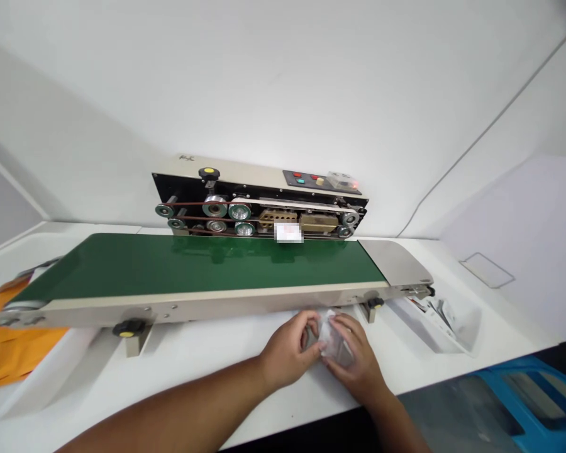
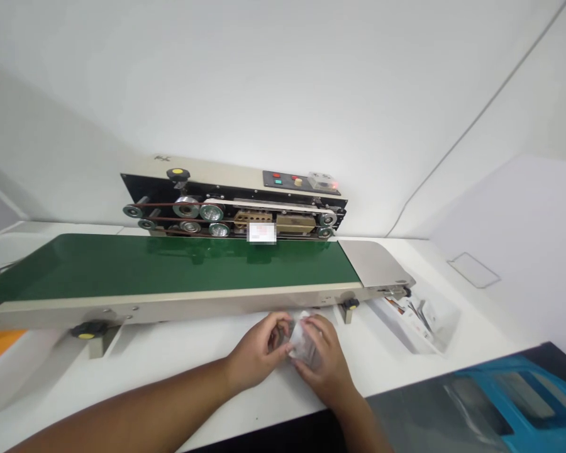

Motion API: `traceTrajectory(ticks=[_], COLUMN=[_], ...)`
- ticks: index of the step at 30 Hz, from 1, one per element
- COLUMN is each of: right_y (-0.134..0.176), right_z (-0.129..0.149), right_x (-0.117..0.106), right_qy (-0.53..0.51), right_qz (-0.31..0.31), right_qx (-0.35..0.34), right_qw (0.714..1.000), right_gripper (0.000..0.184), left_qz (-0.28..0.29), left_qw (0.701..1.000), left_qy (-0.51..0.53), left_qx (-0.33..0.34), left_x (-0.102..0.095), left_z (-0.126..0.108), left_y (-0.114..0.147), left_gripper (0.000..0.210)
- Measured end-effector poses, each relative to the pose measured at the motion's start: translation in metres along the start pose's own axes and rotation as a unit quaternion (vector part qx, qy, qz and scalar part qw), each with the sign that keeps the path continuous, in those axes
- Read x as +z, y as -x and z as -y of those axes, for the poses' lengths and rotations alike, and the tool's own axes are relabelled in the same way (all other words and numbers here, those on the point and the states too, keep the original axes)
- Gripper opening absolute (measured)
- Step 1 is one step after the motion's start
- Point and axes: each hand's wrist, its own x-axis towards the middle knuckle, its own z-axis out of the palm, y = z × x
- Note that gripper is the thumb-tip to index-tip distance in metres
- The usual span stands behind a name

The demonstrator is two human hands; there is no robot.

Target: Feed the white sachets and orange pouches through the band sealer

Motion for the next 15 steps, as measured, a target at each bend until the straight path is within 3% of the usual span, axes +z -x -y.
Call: traceTrajectory(ticks=[2, 4, 9, 12, 15], right_y=[0.0, -0.001, 0.002, 0.006, 0.01], right_z=[0.007, 0.011, 0.01, 0.004, -0.003], right_x=[0.0, 0.001, -0.002, -0.001, 0.003], right_qy=[-0.024, -0.05, -0.078, -0.066, -0.132], right_qz=[0.028, 0.05, 0.061, 0.013, -0.012], right_qx=[-0.057, -0.082, -0.077, -0.019, 0.133], right_qw=[0.998, 0.994, 0.992, 0.998, 0.982], right_gripper=[0.068, 0.072, 0.074, 0.073, 0.063], left_qz=[0.004, 0.005, 0.054, 0.021, 0.01], left_qw=[1.0, 0.999, 0.997, 0.992, 0.984], left_qy=[0.014, 0.016, 0.027, 0.103, 0.15], left_qx=[-0.014, -0.029, -0.048, -0.066, -0.091], left_x=[0.001, 0.002, 0.002, 0.002, 0.003], left_z=[0.003, 0.004, 0.004, 0.004, 0.001], left_y=[0.0, -0.002, -0.009, -0.01, -0.007], left_gripper=[0.058, 0.061, 0.023, 0.016, 0.016])
